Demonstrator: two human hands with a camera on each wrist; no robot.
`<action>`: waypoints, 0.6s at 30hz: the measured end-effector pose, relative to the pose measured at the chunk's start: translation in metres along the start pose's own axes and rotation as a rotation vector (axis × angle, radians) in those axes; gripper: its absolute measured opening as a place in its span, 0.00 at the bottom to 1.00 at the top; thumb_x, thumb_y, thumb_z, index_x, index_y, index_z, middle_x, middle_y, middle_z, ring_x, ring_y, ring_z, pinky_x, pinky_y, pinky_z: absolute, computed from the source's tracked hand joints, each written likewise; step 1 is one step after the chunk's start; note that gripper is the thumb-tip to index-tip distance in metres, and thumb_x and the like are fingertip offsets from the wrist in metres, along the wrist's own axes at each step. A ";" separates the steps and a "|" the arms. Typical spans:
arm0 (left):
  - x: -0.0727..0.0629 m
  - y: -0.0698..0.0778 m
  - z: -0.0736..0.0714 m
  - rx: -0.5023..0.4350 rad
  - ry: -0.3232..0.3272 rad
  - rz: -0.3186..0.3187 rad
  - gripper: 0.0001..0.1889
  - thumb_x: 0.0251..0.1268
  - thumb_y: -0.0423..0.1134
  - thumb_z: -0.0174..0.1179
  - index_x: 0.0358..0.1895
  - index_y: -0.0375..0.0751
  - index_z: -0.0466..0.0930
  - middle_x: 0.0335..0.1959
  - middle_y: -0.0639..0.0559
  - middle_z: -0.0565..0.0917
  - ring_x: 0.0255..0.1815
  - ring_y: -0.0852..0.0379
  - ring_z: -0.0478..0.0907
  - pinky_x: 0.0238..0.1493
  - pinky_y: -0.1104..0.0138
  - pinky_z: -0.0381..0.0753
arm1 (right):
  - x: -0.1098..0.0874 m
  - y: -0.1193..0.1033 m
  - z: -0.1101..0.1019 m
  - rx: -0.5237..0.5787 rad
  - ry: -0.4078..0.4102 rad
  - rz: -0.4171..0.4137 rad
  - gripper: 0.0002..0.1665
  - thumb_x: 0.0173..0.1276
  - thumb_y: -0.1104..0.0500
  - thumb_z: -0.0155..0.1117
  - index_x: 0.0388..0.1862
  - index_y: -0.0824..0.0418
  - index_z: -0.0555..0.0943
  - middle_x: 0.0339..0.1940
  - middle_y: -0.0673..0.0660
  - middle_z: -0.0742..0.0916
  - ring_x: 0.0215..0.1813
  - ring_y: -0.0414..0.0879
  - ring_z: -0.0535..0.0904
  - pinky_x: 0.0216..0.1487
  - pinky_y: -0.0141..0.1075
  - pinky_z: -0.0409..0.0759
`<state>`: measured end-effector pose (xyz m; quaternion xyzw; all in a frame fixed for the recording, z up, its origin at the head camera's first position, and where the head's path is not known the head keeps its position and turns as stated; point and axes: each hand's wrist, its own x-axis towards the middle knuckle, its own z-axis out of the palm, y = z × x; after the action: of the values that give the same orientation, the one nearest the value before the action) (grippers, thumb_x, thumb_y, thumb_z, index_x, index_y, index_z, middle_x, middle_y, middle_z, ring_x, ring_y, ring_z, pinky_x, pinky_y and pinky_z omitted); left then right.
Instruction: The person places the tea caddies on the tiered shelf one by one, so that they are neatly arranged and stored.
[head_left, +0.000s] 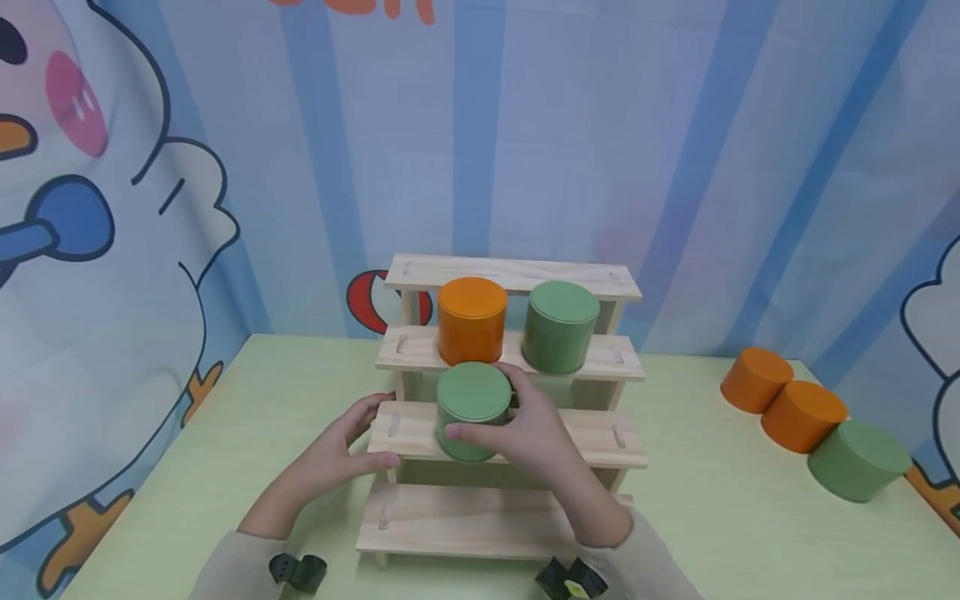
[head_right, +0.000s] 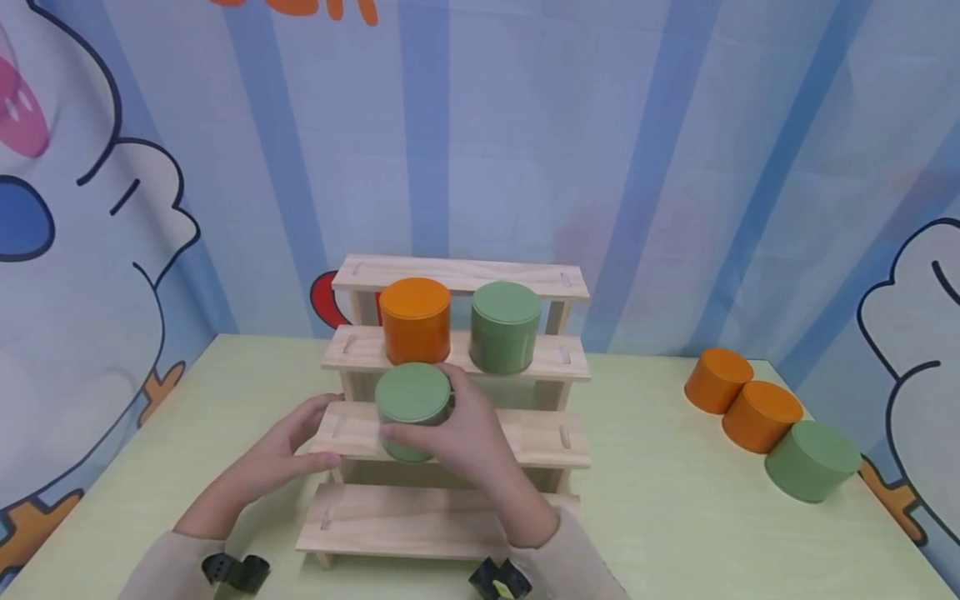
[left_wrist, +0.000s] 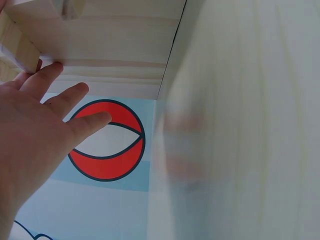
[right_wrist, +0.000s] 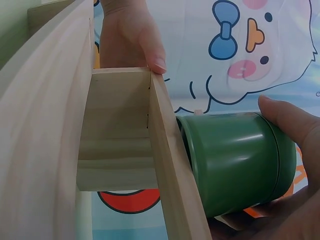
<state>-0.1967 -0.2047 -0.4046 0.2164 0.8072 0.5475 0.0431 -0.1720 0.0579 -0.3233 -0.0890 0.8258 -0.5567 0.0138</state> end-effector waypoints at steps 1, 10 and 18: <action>0.000 0.000 0.000 0.001 0.000 -0.001 0.38 0.59 0.40 0.68 0.70 0.39 0.59 0.68 0.38 0.69 0.74 0.32 0.52 0.65 0.30 0.48 | 0.000 0.000 0.000 0.002 0.001 0.001 0.49 0.45 0.48 0.81 0.66 0.53 0.68 0.58 0.52 0.80 0.57 0.50 0.77 0.59 0.51 0.74; -0.001 0.000 0.001 0.013 0.000 -0.010 0.38 0.59 0.41 0.67 0.71 0.40 0.58 0.68 0.39 0.69 0.74 0.32 0.51 0.65 0.30 0.48 | -0.001 0.000 0.002 0.004 0.005 -0.005 0.49 0.46 0.49 0.81 0.66 0.53 0.68 0.58 0.51 0.80 0.57 0.50 0.77 0.59 0.51 0.74; 0.000 0.000 0.000 0.005 -0.004 0.006 0.38 0.59 0.40 0.67 0.71 0.39 0.58 0.67 0.39 0.70 0.74 0.32 0.52 0.65 0.30 0.49 | -0.002 0.000 0.002 -0.001 0.008 -0.006 0.49 0.47 0.48 0.80 0.67 0.54 0.68 0.58 0.52 0.80 0.57 0.50 0.76 0.59 0.51 0.74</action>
<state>-0.1964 -0.2049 -0.4049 0.2199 0.8079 0.5451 0.0427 -0.1703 0.0560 -0.3243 -0.0896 0.8259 -0.5565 0.0088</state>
